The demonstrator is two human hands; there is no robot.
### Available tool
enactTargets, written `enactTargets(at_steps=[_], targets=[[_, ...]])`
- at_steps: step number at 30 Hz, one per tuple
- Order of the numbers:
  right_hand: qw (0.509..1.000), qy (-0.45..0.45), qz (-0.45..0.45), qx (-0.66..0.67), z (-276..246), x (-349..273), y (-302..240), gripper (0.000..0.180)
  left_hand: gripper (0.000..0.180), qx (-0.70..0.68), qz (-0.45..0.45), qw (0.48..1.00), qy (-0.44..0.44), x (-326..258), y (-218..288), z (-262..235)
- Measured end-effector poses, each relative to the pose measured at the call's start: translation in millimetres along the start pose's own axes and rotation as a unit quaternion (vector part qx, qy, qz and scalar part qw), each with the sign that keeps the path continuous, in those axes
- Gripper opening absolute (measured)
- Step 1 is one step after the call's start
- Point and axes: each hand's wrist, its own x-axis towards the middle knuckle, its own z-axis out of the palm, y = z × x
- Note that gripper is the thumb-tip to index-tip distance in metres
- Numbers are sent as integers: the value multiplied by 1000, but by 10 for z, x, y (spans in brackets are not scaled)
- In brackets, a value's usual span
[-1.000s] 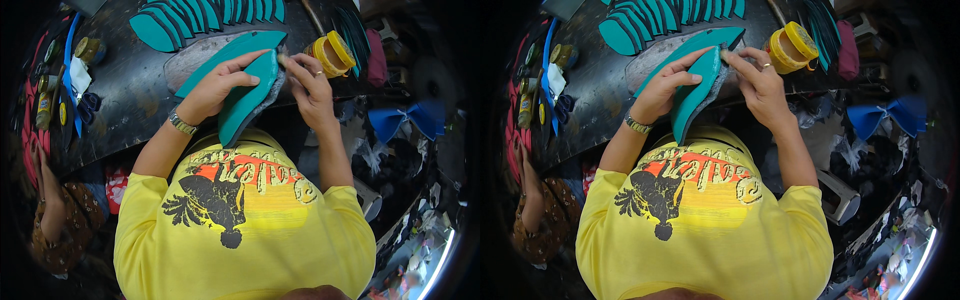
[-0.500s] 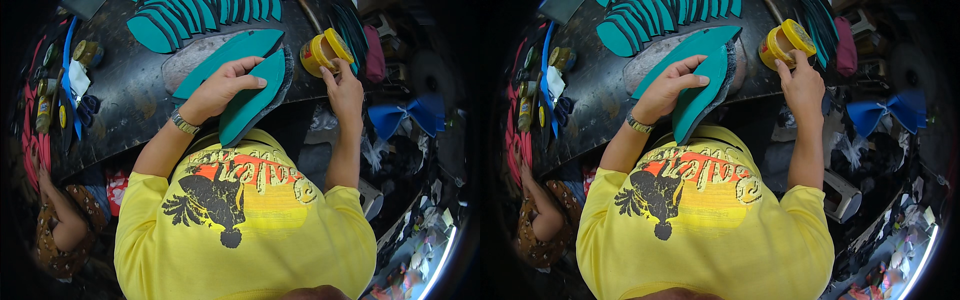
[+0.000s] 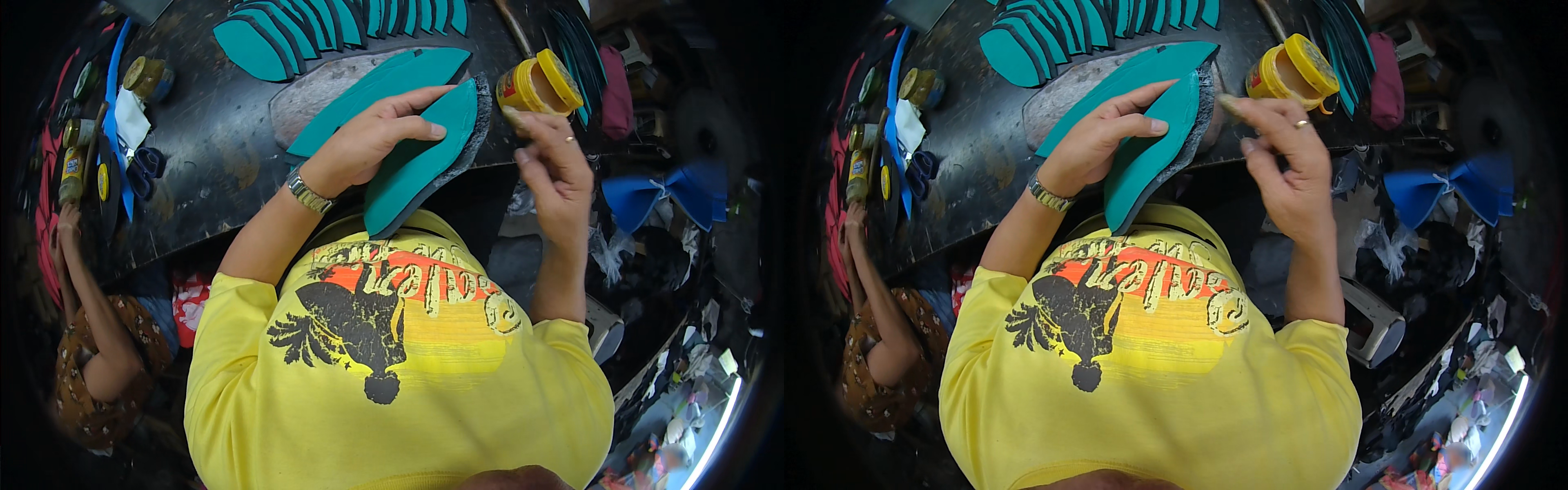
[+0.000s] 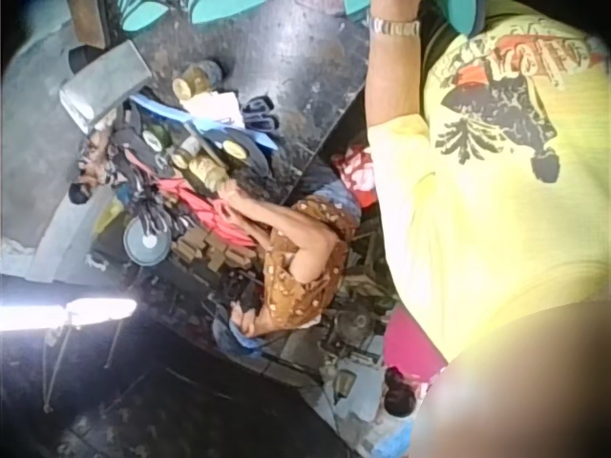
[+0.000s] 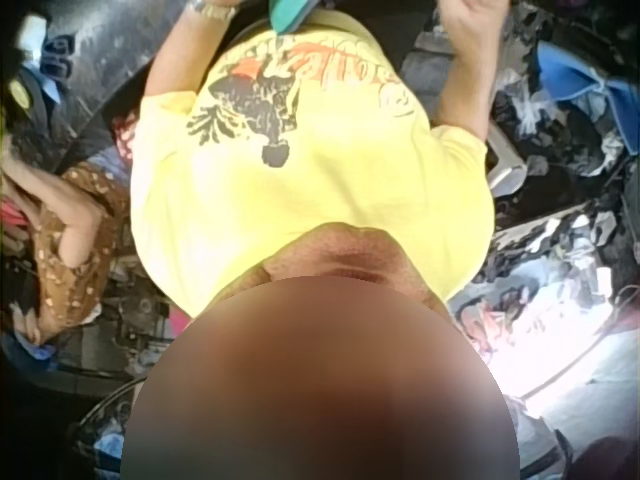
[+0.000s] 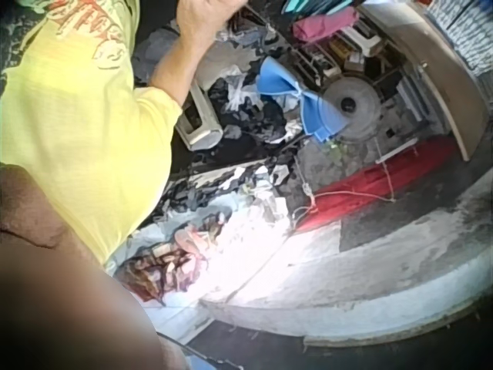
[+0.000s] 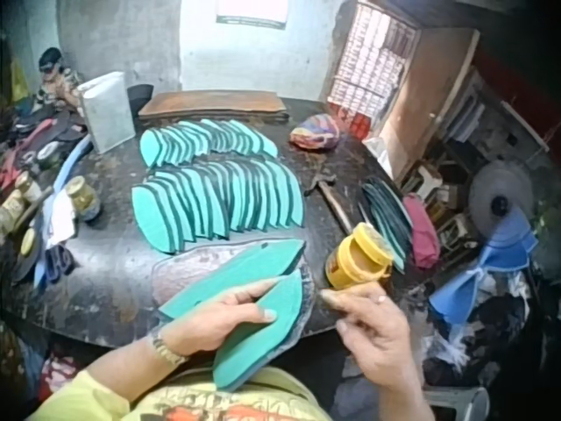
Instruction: The person repeatedly picks up teal and black foam pieces, applies adhesive from a yellow container to the edges, and presses them together. They place the bonded pairs on the table and continue the cycle with additional pieces.
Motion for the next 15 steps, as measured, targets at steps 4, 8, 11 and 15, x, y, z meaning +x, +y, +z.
enactTargets(at_steps=[4, 8, 11, 15], targets=[[997, -59, -36, 42, 256, 88, 231, 66, 56, -30, -7, 999, -22, -57, 49, -25], [997, -49, -53, -24, 395, 145, 388, 80, 55, -23, -1, 999, -23, -71, 60, -36], [997, -56, -39, -23, 423, 141, 452, 82, 58, -14, 2, 999, -34, -50, 50, -62], [992, -119, -35, 34, 440, 53, 473, 82, 59, -34, -9, 999, -20, -20, 34, -133]])
